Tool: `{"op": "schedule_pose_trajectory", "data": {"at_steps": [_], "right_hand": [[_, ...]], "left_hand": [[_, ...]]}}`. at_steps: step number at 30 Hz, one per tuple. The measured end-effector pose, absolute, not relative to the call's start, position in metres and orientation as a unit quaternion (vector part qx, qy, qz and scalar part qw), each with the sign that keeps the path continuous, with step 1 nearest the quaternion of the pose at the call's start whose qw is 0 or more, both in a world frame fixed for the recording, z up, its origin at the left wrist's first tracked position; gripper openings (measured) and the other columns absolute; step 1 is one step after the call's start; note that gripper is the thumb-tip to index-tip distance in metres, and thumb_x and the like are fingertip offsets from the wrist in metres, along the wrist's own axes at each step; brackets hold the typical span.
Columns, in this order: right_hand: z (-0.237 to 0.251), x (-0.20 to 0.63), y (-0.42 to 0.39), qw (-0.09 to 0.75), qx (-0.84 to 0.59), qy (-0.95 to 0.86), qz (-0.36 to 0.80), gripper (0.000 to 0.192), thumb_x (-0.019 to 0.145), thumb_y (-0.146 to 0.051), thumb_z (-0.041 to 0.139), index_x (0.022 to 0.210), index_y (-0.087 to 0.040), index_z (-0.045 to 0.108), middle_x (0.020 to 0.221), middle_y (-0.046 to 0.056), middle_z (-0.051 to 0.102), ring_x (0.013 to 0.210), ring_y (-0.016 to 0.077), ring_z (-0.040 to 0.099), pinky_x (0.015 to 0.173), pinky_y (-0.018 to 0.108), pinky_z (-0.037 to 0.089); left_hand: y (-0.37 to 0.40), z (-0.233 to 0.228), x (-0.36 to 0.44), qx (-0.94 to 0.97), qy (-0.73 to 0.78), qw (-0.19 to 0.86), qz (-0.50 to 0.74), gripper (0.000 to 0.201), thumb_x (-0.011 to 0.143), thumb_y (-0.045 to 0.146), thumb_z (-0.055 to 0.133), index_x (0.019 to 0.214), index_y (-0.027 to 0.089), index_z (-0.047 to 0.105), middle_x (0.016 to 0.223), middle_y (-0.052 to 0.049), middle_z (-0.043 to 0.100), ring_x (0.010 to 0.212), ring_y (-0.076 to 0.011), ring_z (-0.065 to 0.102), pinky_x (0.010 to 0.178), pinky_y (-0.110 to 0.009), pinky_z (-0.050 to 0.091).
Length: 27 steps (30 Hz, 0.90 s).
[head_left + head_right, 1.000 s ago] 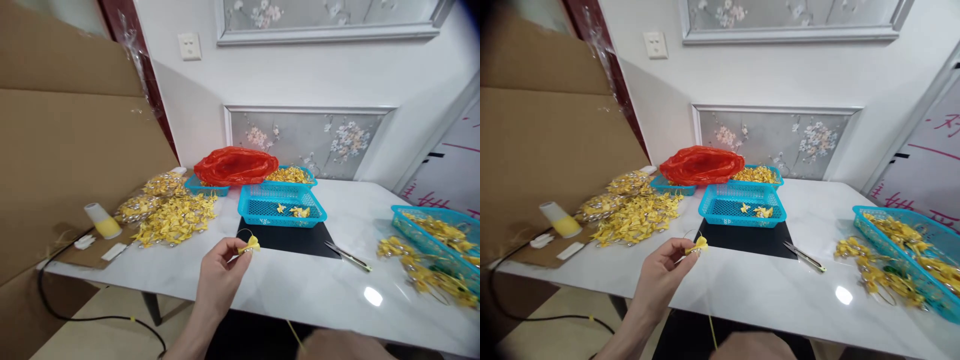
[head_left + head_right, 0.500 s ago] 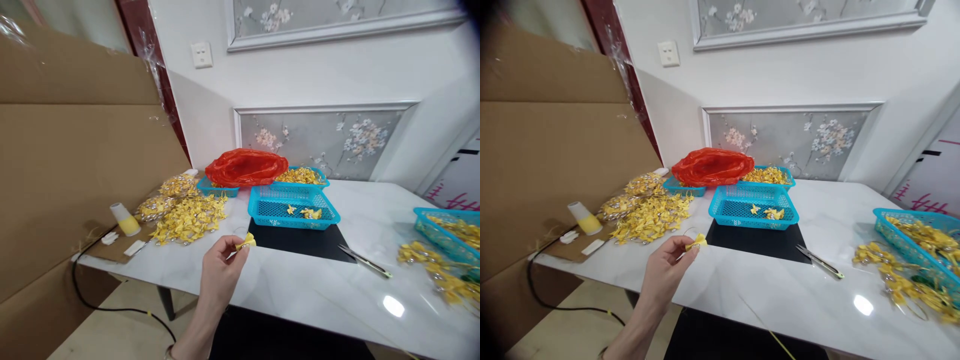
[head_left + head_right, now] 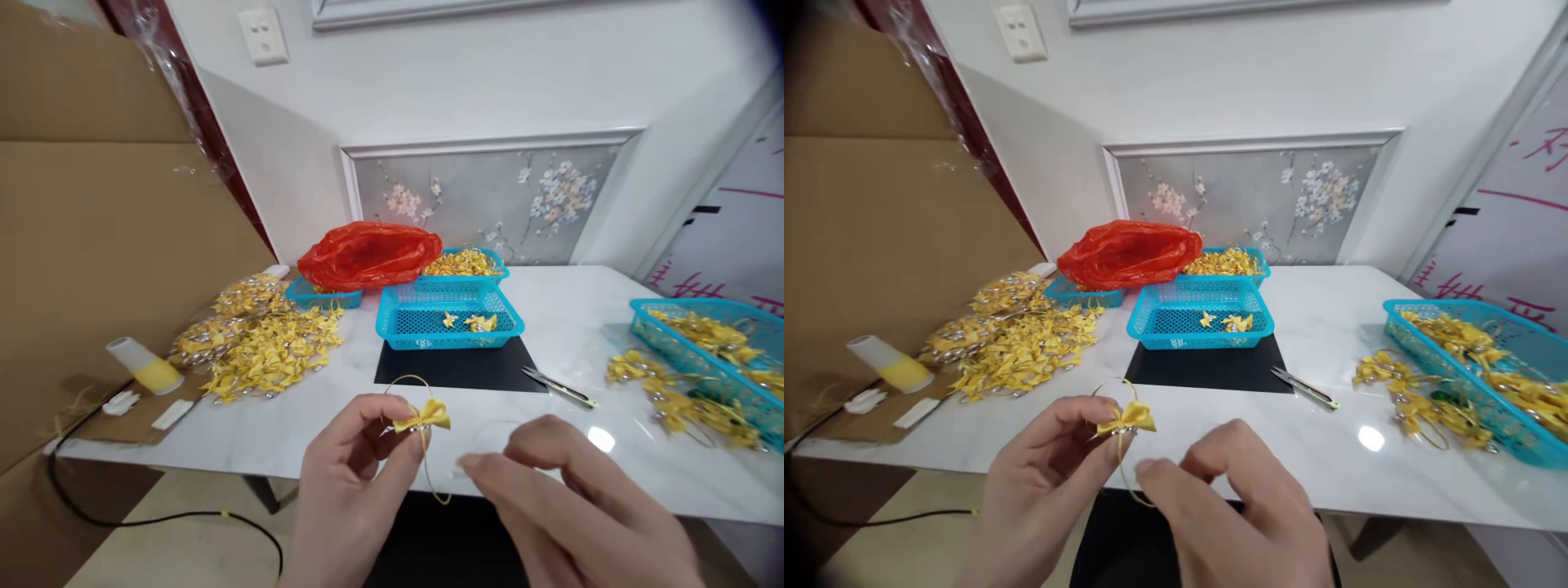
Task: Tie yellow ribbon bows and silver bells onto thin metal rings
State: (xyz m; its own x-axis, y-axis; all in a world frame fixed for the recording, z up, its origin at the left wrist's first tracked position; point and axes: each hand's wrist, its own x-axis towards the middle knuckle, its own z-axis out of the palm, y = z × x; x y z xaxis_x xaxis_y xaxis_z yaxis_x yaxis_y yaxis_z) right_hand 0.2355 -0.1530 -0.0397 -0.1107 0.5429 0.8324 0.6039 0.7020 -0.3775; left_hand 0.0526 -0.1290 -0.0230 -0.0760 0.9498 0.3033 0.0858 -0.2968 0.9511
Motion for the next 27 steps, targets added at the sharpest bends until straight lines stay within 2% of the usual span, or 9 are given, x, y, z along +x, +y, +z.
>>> {"op": "schedule_pose_trajectory", "data": {"at_steps": [2, 5, 15, 22, 27], "right_hand": [[-0.032, 0.225, -0.144, 0.554, -0.374, -0.744, -0.003, 0.018, 0.086, -0.001, 0.061, 0.091, -0.015, 0.07, 0.068, 0.002, 0.049, 0.053, 0.01, 0.046, 0.044, 0.023, 0.039], [-0.031, 0.217, -0.14, 0.575, -0.359, -0.735, -0.011, 0.016, 0.083, 0.002, 0.062, 0.09, -0.009, 0.071, 0.065, 0.003, 0.048, 0.056, 0.0112, 0.044, 0.045, 0.024, 0.038], [-0.029, 0.22, -0.135, 0.554, -0.369, -0.746, -0.03, 0.018, 0.083, 0.003, 0.058, 0.089, -0.007, 0.072, 0.064, 0.004, 0.051, 0.055, 0.0118, 0.043, 0.045, 0.025, 0.036], [-0.028, 0.221, -0.137, 0.553, -0.36, -0.751, -0.027, 0.017, 0.081, 0.005, 0.058, 0.089, -0.003, 0.071, 0.064, 0.006, 0.052, 0.056, 0.013, 0.044, 0.047, 0.026, 0.038], [-0.028, 0.221, -0.135, 0.545, -0.366, -0.754, -0.026, 0.02, 0.08, 0.006, 0.056, 0.086, -0.005, 0.071, 0.063, 0.004, 0.05, 0.055, 0.0128, 0.043, 0.047, 0.025, 0.038]], "left_hand": [[-0.13, -0.022, 0.054, 0.572, 0.452, 0.377, 0.571, 0.021, 0.077, 0.011, 0.073, 0.084, 0.03, 0.07, 0.082, 0.008, 0.071, 0.072, -0.0063, 0.068, 0.068, -0.008, 0.053], [-0.129, -0.022, 0.056, 0.575, 0.446, 0.387, 0.565, 0.025, 0.079, 0.008, 0.07, 0.085, 0.032, 0.069, 0.084, 0.009, 0.072, 0.076, -0.0053, 0.069, 0.071, -0.006, 0.053], [-0.129, -0.023, 0.06, 0.584, 0.45, 0.381, 0.558, 0.028, 0.08, 0.005, 0.069, 0.086, 0.032, 0.069, 0.086, 0.01, 0.072, 0.08, -0.0053, 0.07, 0.076, -0.006, 0.054], [-0.129, -0.025, 0.063, 0.612, 0.445, 0.326, 0.567, 0.031, 0.078, 0.001, 0.066, 0.086, 0.031, 0.069, 0.084, 0.01, 0.072, 0.08, -0.0056, 0.07, 0.077, -0.006, 0.055], [-0.132, -0.032, 0.062, 0.665, 0.434, 0.245, 0.556, 0.036, 0.081, 0.0, 0.064, 0.093, 0.034, 0.066, 0.093, 0.009, 0.069, 0.094, -0.0091, 0.066, 0.087, -0.013, 0.052]]}}
